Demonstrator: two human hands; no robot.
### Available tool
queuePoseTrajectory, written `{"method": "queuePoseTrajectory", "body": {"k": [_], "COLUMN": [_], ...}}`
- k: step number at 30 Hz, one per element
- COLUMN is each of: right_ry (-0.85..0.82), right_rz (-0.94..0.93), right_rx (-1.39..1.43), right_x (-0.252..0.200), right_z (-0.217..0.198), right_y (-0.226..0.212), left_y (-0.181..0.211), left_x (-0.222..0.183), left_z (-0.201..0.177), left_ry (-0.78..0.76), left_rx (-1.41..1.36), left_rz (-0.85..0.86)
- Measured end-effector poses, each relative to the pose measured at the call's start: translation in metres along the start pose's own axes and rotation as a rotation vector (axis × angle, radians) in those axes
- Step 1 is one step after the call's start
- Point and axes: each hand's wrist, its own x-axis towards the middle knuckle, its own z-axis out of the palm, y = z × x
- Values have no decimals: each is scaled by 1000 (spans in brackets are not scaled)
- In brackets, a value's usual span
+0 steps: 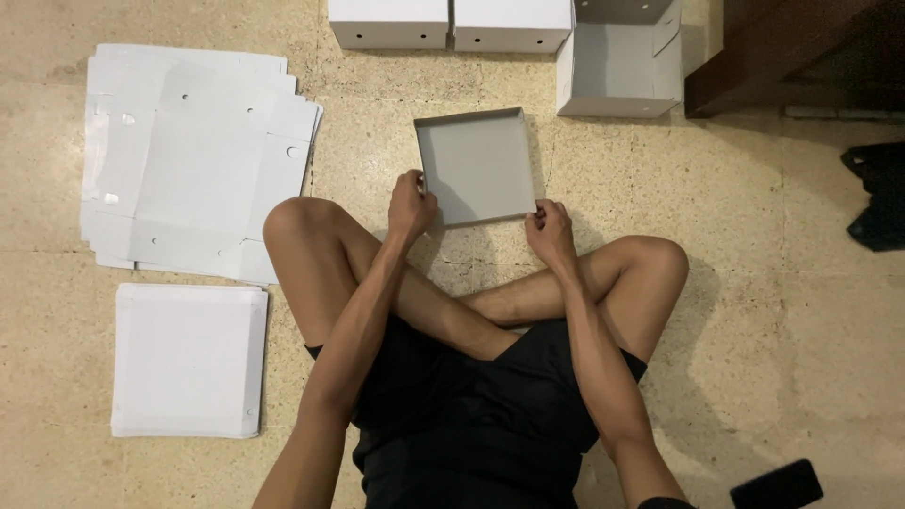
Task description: Assembling small cardboard boxes by folding flat sheets and tucking in the flaps.
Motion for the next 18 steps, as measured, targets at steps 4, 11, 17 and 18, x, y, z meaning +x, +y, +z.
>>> {"method": "queuePoseTrajectory", "body": {"k": [4,11,17,18], "right_ry": [-43,-113,-203,-210], "right_rz": [7,158,222,227], "right_rx": [2,-110,-251,-251], "right_x": [-10,-13,-8,-7], "right_z": [-9,-11,-10,-10], "right_y": [-10,-9,-18,-19], "left_y": [-9,-19,-24,-29], "left_x": [-5,-13,-20,-17], "left_z": [3,6,14,16], "left_ry": [-21,-147,-226,-232], "left_rx": [103,479,688,688], "left_rz": [-3,-71,-69,-75]}}
